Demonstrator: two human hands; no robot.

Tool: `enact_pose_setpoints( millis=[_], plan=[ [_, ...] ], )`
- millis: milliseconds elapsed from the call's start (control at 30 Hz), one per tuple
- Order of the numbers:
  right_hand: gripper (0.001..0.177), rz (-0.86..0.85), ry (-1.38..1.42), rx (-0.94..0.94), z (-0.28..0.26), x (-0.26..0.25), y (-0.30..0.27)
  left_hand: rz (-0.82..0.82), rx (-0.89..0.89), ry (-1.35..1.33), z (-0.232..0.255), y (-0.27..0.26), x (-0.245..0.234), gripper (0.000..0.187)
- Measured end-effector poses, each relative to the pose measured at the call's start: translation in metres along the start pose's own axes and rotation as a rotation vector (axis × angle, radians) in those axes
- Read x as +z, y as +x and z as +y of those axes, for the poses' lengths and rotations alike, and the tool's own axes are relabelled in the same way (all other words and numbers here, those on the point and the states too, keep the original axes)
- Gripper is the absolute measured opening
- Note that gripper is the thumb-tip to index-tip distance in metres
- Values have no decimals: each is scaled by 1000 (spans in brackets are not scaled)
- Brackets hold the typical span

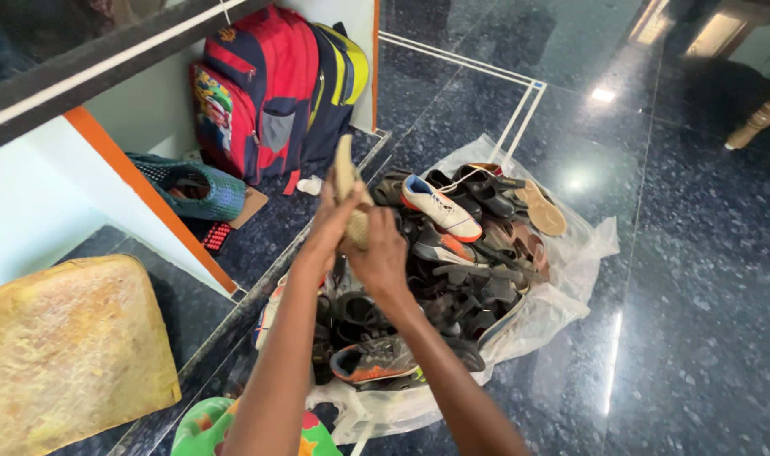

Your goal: The person organizes a pile of shoes by picking up pairs, placing them on a shelf, and tying the laces of a white sneaker. The person handles blue sneakers, brown sandals, red sandals, beige flip-flops, and a white sneaker.

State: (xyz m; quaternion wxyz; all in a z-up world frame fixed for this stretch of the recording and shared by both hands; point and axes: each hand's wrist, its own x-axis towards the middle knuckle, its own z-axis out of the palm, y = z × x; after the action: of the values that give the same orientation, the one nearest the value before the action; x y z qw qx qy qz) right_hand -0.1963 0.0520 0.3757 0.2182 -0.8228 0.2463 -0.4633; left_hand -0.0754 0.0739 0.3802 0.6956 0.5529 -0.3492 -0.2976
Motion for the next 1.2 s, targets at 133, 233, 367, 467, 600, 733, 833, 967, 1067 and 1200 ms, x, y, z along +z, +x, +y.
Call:
enact_pose_setpoints(
  millis=[133, 233, 367, 467, 600, 733, 833, 967, 1067, 1200],
  plan=[
    [57, 15, 63, -151, -27, 4, -9, 220, -43, -172, -6, 4, -26, 79],
    [62, 85, 202, -193, -43, 4, -18, 249, 18, -394, -8, 13, -44, 67],
    [64, -16, 326, -122, -55, -7, -51, 201, 86, -563, 17, 13, -45, 61],
    [66, -142, 369, -158, -45, -15, -53, 160, -8, -608, 38, 4, -42, 65],
    [75, -267, 258, -295, -22, -6, -26, 49, -236, -556, 35, -7, -32, 80],
    [76, -362, 258, -131, -1, 0, 34, -46, -162, -539, 23, 7, -12, 78],
    [77, -280, 297, -235, 7, -11, 59, -100, -196, -582, 23, 6, 7, 76],
    [72, -239, 233, -229, 7, -19, 57, -139, -199, -651, 32, 3, 22, 74],
    [65, -216, 290, -224, 3, -27, 36, -32, -107, -532, 29, 7, 27, 71],
    [60, -248, 429, -149, -8, -52, -5, 32, 18, -679, 35, 23, 20, 67]
  ],
)
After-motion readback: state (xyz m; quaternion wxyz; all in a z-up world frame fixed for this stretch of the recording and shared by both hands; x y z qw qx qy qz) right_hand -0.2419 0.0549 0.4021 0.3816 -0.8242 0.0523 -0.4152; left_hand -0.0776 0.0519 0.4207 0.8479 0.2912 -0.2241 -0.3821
